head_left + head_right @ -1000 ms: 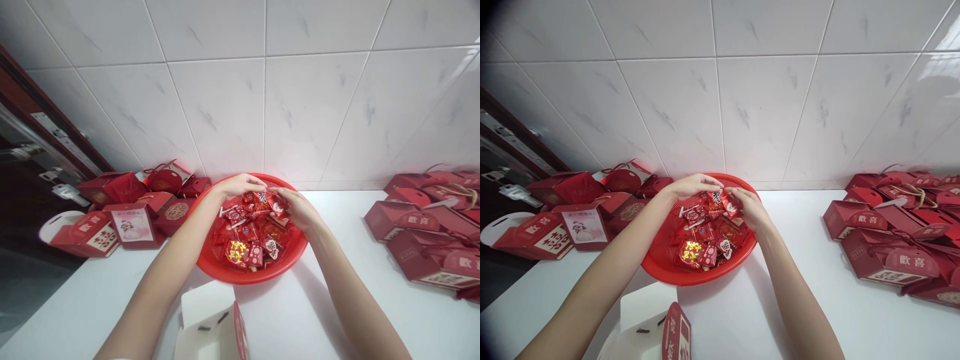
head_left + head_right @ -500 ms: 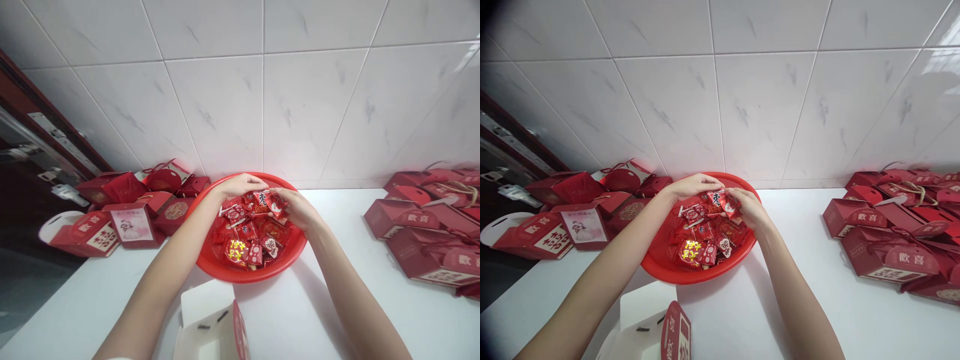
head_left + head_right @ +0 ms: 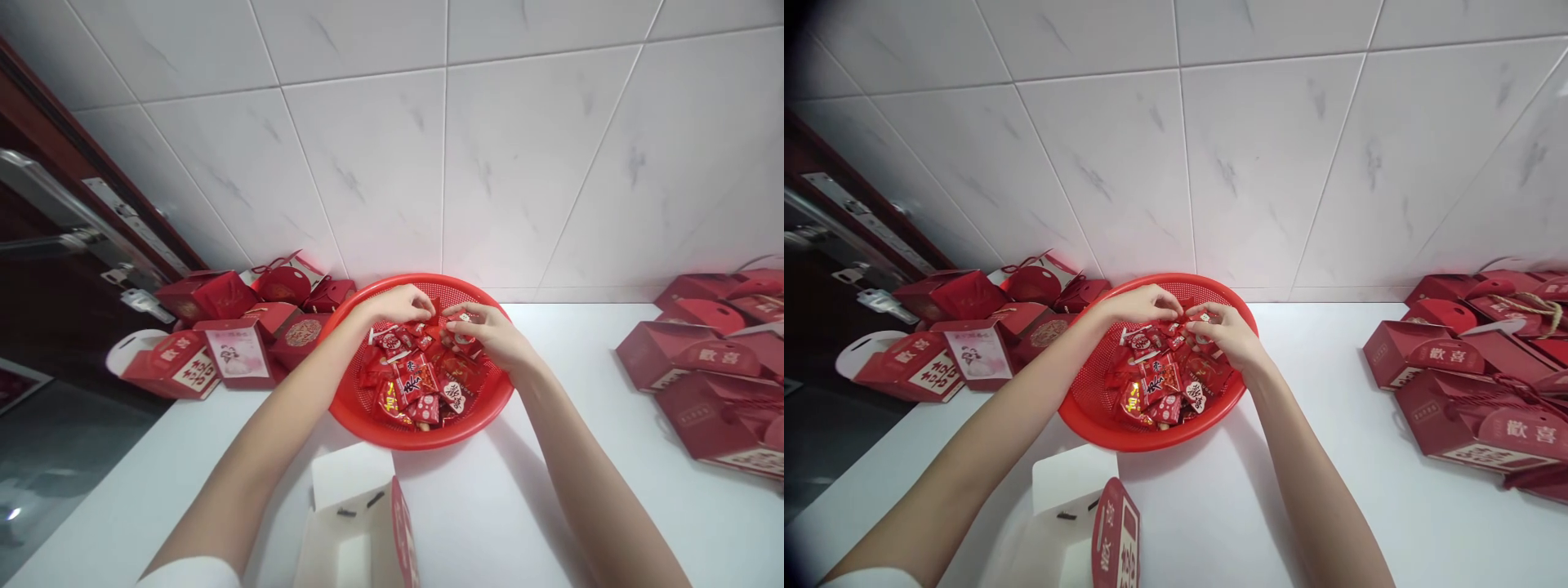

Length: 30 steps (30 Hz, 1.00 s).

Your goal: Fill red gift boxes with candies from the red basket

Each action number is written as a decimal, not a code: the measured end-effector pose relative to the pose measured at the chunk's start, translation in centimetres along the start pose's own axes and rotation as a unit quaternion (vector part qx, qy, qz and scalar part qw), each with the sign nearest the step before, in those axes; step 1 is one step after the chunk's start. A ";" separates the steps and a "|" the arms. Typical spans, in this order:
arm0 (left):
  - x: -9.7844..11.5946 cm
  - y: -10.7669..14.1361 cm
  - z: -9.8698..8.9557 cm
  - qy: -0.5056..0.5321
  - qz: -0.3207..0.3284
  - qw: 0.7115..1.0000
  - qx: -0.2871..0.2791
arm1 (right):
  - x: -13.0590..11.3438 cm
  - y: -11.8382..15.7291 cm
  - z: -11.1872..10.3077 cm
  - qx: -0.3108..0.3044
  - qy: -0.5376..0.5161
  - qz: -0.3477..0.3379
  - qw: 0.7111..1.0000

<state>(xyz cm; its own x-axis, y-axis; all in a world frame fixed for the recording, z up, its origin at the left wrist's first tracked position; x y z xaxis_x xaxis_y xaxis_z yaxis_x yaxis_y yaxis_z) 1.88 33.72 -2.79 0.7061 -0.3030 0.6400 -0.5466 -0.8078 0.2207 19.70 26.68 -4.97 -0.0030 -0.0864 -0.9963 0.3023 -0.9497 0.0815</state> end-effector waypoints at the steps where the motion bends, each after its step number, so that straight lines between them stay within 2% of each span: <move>1: 0.2 0.4 0.3 -0.034 0.009 0.999 -0.028 | 0.0 0.0 0.0 -0.003 0.003 0.001 1.000; 4: 1.0 1.9 2.2 -0.119 -0.009 0.981 -0.153 | 0.1 -0.1 -0.1 -0.007 0.013 0.000 1.000; 5: 1.2 2.3 2.8 -0.148 -0.021 0.973 -0.175 | 0.1 -0.1 -0.1 -0.009 0.017 -0.001 1.000; 9: 1.7 2.9 4.1 -0.196 -0.035 0.967 -0.156 | 0.1 0.0 0.0 -0.023 0.026 -0.008 0.999; 12: 1.6 2.9 4.3 -0.178 -0.033 0.971 -0.159 | -0.1 0.2 0.1 -0.023 0.032 -0.005 0.999; 17: 1.6 3.6 4.6 -0.242 -0.024 0.958 -0.154 | -0.1 0.3 0.1 -0.020 0.034 -0.002 0.999; 20: 1.3 3.8 4.6 -0.242 -0.032 0.960 -0.139 | 0.0 0.1 0.1 -0.017 0.032 0.003 0.999; 22: 1.0 3.7 4.0 -0.210 -0.034 0.971 -0.106 | 0.1 0.0 0.1 -0.012 0.028 0.008 1.000; 23: 0.8 3.6 3.5 -0.178 -0.026 0.981 -0.071 | 0.0 0.0 0.1 -0.013 0.020 0.013 1.000; 25: 0.6 3.2 2.5 -0.092 0.006 0.995 0.033 | -0.1 0.1 0.2 -0.026 -0.012 0.024 0.999; 27: 0.5 3.0 1.6 -0.004 0.048 0.988 0.147 | -0.2 0.2 0.4 -0.047 -0.055 0.034 0.997; 28: 0.6 3.0 1.4 0.035 0.065 0.980 0.186 | -0.2 0.2 0.5 -0.056 -0.074 0.038 0.995; 30: 0.8 2.9 1.5 0.101 0.087 0.968 0.215 | -0.3 0.3 0.6 -0.064 -0.094 0.042 0.993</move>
<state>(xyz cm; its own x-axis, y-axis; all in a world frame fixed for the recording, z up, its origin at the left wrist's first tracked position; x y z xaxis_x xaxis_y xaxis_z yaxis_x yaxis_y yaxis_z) 1.49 30.36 -2.73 0.4947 -0.3839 0.7797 -0.3813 -0.9021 -0.2022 19.21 26.27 -4.67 -0.1462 -0.2291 -0.9624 0.4281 -0.8916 0.1473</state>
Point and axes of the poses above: each hand's wrist, its own y-axis away from the middle knuckle, its own z-axis out of the palm, x = y × z, the point moved 3 cm from there along -y, towards the middle knuckle, and after that the axes turned 1 degree about -z, right-handed, at the moved point
